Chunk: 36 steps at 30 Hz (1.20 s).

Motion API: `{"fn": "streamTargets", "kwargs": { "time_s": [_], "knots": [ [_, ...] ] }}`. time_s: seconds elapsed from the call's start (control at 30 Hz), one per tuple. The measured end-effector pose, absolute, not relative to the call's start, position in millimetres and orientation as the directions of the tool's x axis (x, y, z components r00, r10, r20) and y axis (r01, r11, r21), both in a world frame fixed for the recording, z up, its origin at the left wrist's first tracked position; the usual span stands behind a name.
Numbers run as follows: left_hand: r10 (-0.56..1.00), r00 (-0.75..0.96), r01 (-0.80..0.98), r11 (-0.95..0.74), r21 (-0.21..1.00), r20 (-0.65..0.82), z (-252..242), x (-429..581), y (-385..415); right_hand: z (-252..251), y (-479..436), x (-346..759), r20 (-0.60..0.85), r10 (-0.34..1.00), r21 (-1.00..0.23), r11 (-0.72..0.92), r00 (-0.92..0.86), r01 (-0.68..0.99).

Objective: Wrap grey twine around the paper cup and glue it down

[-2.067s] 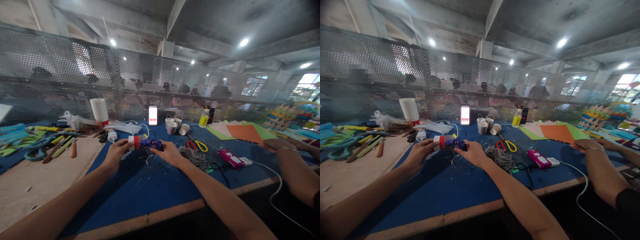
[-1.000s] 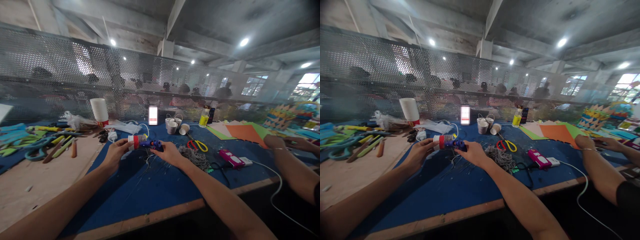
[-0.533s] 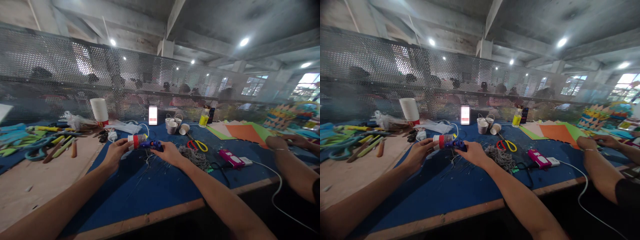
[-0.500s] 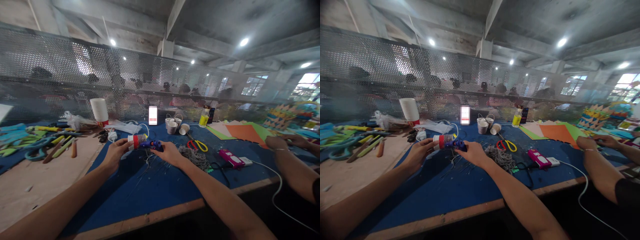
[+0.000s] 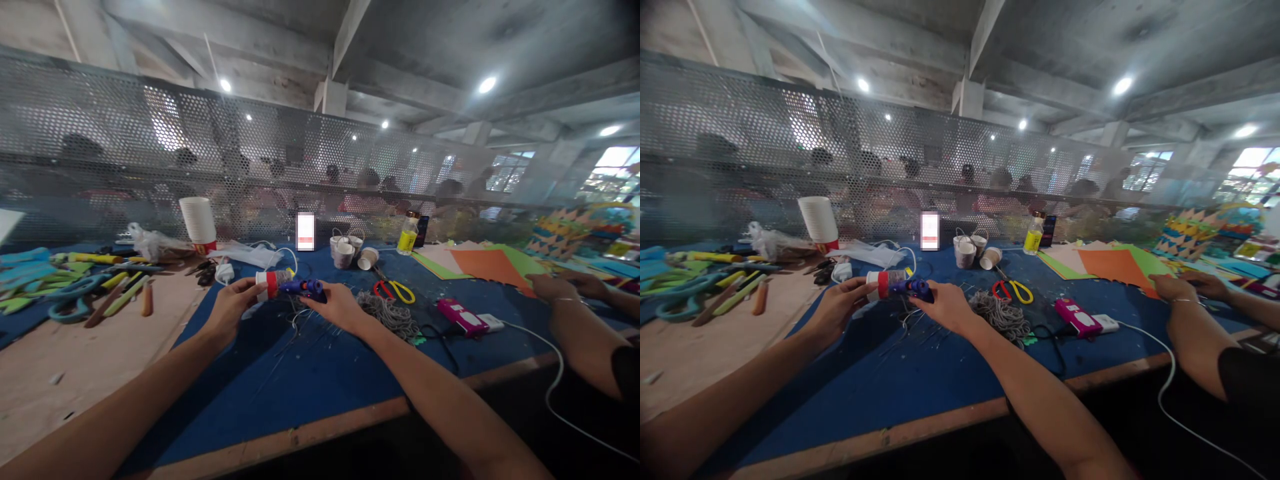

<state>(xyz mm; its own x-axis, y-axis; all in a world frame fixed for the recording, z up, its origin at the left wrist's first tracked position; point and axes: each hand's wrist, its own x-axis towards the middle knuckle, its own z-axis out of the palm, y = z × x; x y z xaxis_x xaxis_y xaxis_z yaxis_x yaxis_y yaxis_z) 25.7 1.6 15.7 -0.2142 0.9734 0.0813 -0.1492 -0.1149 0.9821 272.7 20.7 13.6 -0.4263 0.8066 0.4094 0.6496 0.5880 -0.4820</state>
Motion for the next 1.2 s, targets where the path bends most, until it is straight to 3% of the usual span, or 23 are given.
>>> {"fn": "streamTargets", "kwargs": {
  "time_s": [0.53,0.93,1.03,1.2],
  "knots": [
    [0.983,-0.167,-0.133,-0.1,0.986,0.077,11,24,3,13,22,273,0.419,0.815,-0.463,0.572,-0.401,0.677],
    [0.985,-0.147,-0.105,-0.105,0.989,0.089,8,23,4,13,30,275,0.451,0.856,-0.571,0.495,-0.253,0.654],
    [0.983,-0.159,-0.114,-0.113,0.987,0.095,8,24,4,17,31,278,0.435,0.883,-0.528,0.41,-0.177,0.744],
    [0.983,-0.161,-0.151,-0.114,0.982,0.089,7,24,5,13,37,284,0.413,0.901,-0.334,0.288,-0.135,0.898]
  ]
}}
